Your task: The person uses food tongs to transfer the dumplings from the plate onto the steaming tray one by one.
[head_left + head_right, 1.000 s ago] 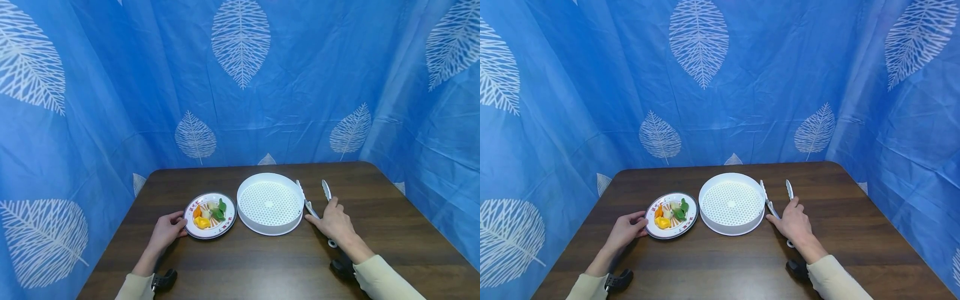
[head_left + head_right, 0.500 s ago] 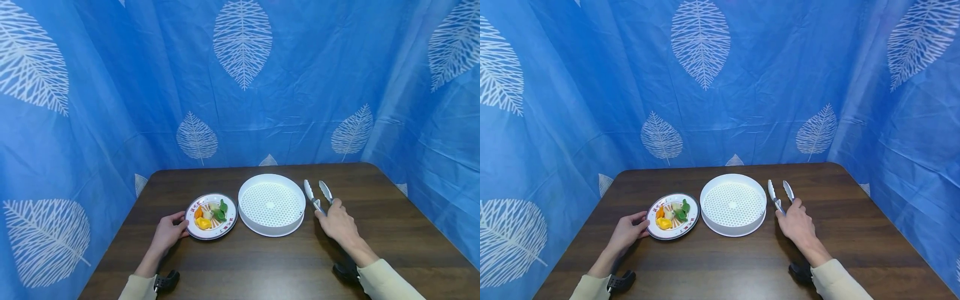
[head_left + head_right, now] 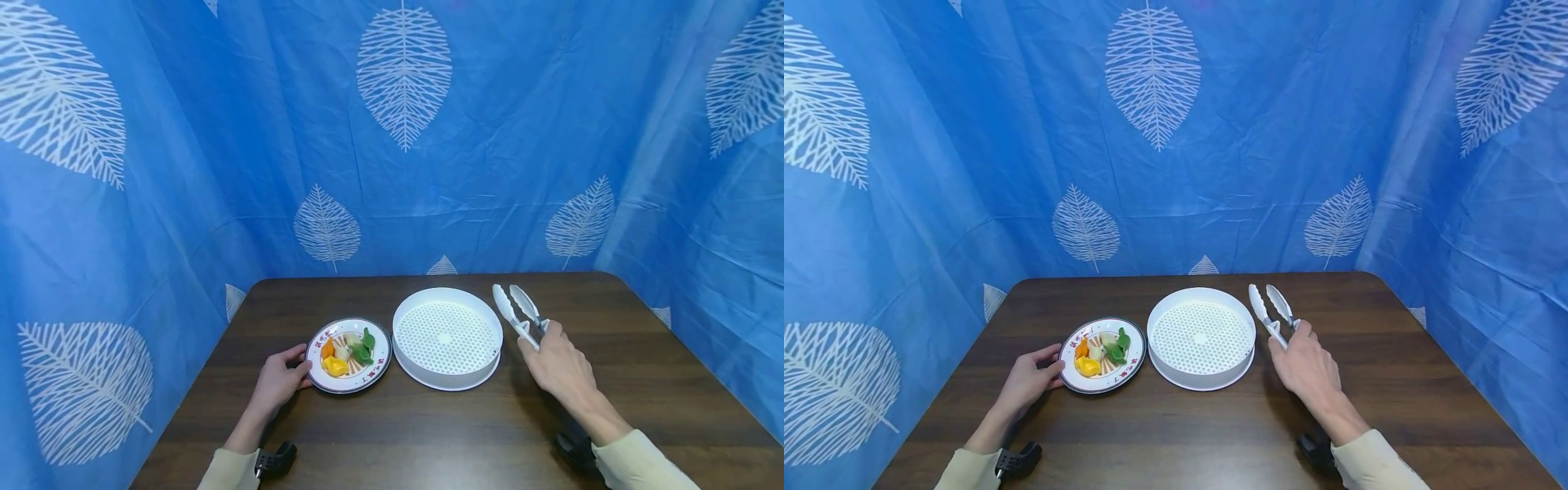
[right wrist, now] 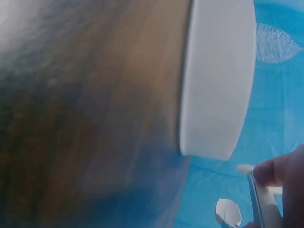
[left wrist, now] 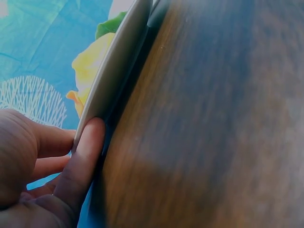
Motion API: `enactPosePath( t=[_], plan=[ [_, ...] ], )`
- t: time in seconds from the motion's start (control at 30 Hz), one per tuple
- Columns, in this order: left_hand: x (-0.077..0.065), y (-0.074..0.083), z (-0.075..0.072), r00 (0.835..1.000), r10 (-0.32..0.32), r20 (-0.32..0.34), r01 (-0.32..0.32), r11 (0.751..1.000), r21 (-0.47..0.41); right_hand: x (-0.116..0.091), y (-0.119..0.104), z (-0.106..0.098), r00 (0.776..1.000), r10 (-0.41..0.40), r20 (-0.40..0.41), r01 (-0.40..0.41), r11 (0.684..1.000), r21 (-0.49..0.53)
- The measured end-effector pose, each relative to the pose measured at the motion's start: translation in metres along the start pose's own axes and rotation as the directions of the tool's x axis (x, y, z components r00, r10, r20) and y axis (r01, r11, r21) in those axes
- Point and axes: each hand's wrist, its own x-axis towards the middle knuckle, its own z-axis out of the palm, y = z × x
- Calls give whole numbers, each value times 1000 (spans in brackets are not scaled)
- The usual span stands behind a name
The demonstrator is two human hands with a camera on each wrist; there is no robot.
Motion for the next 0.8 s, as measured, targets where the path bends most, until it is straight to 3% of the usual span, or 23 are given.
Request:
enactPosePath(
  t=[0.33,0.8],
  plan=[
    [-2,1,-1,1000,16,-12,-16,1000,-1,-7,-30,-13,996,-71,56,75,996,-57],
    [-1,1,0,1000,10,-2,-10,999,-34,-20,-65,-7,980,-182,76,186,981,-49]
  ],
)
